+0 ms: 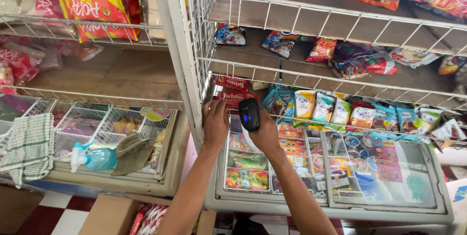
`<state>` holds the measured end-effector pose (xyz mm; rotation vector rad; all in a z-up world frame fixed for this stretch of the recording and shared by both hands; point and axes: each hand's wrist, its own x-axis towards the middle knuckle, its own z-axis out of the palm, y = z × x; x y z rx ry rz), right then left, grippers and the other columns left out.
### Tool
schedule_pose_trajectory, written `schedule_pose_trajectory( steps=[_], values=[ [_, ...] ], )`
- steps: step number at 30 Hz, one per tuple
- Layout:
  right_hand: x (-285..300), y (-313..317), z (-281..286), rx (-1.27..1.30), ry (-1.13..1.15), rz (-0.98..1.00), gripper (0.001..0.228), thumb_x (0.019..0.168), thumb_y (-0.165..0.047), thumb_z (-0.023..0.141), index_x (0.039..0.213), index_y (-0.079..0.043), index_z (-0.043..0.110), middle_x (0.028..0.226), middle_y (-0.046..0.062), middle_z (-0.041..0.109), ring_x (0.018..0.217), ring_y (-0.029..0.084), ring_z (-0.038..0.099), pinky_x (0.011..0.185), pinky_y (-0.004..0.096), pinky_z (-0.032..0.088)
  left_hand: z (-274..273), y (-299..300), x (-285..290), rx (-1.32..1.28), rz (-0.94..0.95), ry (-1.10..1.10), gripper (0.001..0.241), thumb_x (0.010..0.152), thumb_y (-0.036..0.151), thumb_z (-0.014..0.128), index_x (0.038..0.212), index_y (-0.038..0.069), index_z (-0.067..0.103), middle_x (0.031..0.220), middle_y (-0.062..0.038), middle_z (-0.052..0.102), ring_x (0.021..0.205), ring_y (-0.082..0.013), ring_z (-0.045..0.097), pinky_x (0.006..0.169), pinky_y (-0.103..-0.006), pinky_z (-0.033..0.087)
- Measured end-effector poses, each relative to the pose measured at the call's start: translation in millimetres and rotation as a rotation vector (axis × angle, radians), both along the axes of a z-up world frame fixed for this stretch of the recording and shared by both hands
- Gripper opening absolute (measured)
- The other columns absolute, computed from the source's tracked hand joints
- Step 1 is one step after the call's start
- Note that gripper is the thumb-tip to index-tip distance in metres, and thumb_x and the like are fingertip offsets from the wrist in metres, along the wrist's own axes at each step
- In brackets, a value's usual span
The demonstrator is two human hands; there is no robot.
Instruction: The person uses a handheld barcode scanner to scan various snack items from a cardboard box and place some on a shelf.
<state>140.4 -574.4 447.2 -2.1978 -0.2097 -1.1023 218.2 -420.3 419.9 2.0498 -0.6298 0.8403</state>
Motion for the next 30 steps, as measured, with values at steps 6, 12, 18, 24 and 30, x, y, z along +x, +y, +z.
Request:
schedule_pose_trajectory(
  steps=[6,12,18,24,30],
  values=[
    [15.4,0.1,-8.8,-0.063,0.191,0.001,0.044,0.077,-0.002,0.072,0.12,0.001,0.064,0.108,0.025,0.068,0.102,0.046,0.064,0.089,0.049,0.052,-3.7,3.3,-6.8,0.202,0.013,0.017,0.047,0.083,0.013,0.07,0.128,-0.002,0.063,0.136,-0.021,0.058,0.133,-0.0398,0.049,0.112,-0.0523,0.038],
    [-0.5,15.3,4.2,-0.166,0.001,-0.028,0.058,0.068,0.002,0.074,0.124,0.006,0.059,0.137,0.029,0.058,0.122,0.047,0.057,0.101,0.049,0.049,9.4,15.0,-25.3,0.22,-0.003,-0.032,0.057,0.083,0.015,0.072,0.135,-0.004,0.058,0.143,-0.026,0.051,0.139,-0.0433,0.043,0.111,-0.0519,0.037],
    [-52.1,27.1,-53.0,-0.003,0.159,0.182,0.049,0.068,0.001,0.078,0.116,-0.005,0.067,0.133,0.021,0.059,0.119,0.039,0.062,0.098,0.044,0.052,-43.5,69.5,-113.1,-0.061,-0.188,0.134,0.03,0.092,0.012,0.07,0.122,0.004,0.069,0.122,-0.015,0.065,0.121,-0.0363,0.063,0.102,-0.0447,0.052],
    [-116.2,86.8,-179.5,0.185,0.651,0.601,0.042,0.068,-0.004,0.078,0.109,-0.005,0.069,0.105,0.017,0.071,0.091,0.035,0.072,0.081,0.04,0.056,-190.9,139.4,-234.9,-0.345,0.195,0.753,0.018,0.095,0.021,0.065,0.101,0.005,0.072,0.097,-0.014,0.073,0.087,-0.033,0.072,0.078,-0.0423,0.057],
    [-135.7,163.9,-247.7,0.231,1.024,0.858,0.028,0.081,-0.011,0.08,0.104,-0.002,0.067,0.09,0.014,0.072,0.08,0.029,0.068,0.076,0.04,0.056,-324.0,199.1,-324.7,-0.271,0.586,0.961,0.019,0.095,0.023,0.069,0.103,0.006,0.072,0.1,-0.016,0.072,0.092,-0.0367,0.07,0.081,-0.0455,0.054]
  ],
)
